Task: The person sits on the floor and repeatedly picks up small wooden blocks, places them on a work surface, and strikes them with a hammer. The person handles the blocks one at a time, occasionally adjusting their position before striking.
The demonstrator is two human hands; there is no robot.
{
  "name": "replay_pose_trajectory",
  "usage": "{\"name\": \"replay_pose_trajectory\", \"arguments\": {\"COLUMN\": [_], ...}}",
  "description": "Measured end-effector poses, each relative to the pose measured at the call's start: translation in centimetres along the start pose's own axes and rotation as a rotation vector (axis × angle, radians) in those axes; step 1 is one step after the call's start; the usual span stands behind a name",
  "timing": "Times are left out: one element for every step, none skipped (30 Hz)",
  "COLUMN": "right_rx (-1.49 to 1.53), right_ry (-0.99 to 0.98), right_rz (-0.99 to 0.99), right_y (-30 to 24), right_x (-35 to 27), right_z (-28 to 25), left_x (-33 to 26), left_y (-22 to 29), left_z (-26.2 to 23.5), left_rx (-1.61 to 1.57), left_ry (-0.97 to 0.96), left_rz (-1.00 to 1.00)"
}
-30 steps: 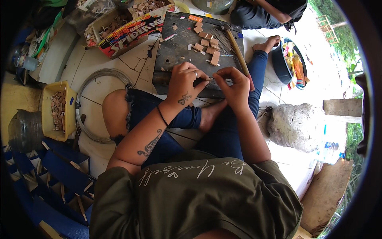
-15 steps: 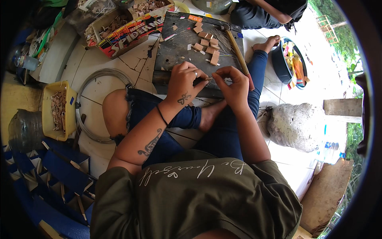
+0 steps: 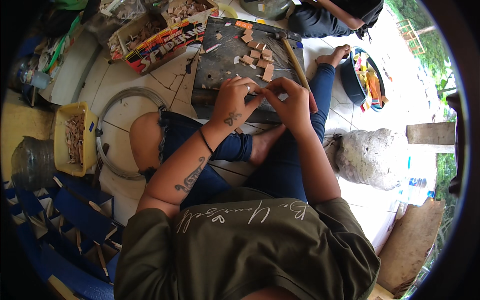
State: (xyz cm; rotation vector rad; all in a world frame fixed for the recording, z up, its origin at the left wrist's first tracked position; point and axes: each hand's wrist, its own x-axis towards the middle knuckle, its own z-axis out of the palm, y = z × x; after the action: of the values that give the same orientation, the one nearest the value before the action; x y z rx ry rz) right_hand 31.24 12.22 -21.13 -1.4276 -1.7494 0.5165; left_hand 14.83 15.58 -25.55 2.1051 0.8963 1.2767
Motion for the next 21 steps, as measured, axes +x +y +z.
{"name": "replay_pose_trajectory", "arguments": {"right_rx": [0.003,-0.047,-0.092,-0.135,-0.371,-0.625,-0.695,-0.761,-0.724,-0.686,-0.647,-0.567,-0.487,-0.407,-0.348,-0.289,-0.23,-0.025,0.179,0.42,0.328], "right_ry": [-0.016,0.059,0.13,0.2,0.266,0.262,0.208,0.16,0.108,0.051,-0.008,0.015,0.036,0.055,0.09,0.124,0.16,0.094,0.03,-0.046,-0.069], "right_rz": [0.005,-0.017,-0.043,-0.096,-0.08,-0.018,0.072,0.152,0.17,0.209,0.25,0.22,0.192,0.163,0.127,0.089,0.139,0.193,0.336,0.423,0.484], "right_y": [0.3,0.7,1.2,1.9,2.7,3.7,4.6,5.5,6.5,7.4,8.2,8.7,9.0,8.9,8.5,7.7,6.6,5.2,3.3,1.3,-0.5], "right_x": [0.0,0.1,0.1,0.1,0.1,0.0,-0.3,-0.6,-0.5,-0.3,-0.3,-0.4,-0.5,-0.6,-1.0,-1.7,-2.5,-3.6,-5.3,-7.1,-8.5], "right_z": [-0.1,-0.5,-1.1,-1.8,-2.6,-3.3,-3.8,-4.0,-4.0,-3.9,-4.0,-4.2,-4.3,-4.5,-5.0,-5.6,-5.9,-6.7,-8.1,-9.4,-10.1], "left_x": [0.0,-0.1,-0.3,-0.4,-0.5,-0.5,-0.5,-0.6,-0.5,-0.5,-0.5,-0.5,-0.5,-0.5,-0.5,-0.5,-0.5,-0.5,-0.6,-0.7,-0.7], "left_y": [0.0,0.0,0.2,0.2,0.2,0.1,0.1,0.1,0.1,0.0,0.0,0.1,0.1,0.2,0.2,0.2,0.2,0.3,0.3,0.4,0.4], "left_z": [0.1,0.3,0.5,0.6,0.7,0.7,0.8,0.9,0.9,0.9,0.9,0.9,0.9,0.9,0.9,0.9,0.8,0.8,0.9,0.9,0.9], "left_rx": [0.011,-0.025,-0.061,-0.101,-0.094,-0.091,-0.091,-0.089,-0.088,-0.087,-0.079,-0.07,-0.063,-0.058,-0.053,-0.047,-0.045,-0.044,-0.044,-0.049,-0.055], "left_ry": [0.011,0.011,0.01,0.007,0.023,0.037,0.05,0.049,0.047,0.046,0.047,0.05,0.053,0.052,0.05,0.048,0.05,0.05,0.047,0.045,0.043], "left_rz": [0.019,0.003,-0.013,-0.031,-0.012,0.004,0.017,0.03,0.042,0.055,0.061,0.065,0.07,0.069,0.071,0.073,0.07,0.066,0.06,0.058,0.057]}}
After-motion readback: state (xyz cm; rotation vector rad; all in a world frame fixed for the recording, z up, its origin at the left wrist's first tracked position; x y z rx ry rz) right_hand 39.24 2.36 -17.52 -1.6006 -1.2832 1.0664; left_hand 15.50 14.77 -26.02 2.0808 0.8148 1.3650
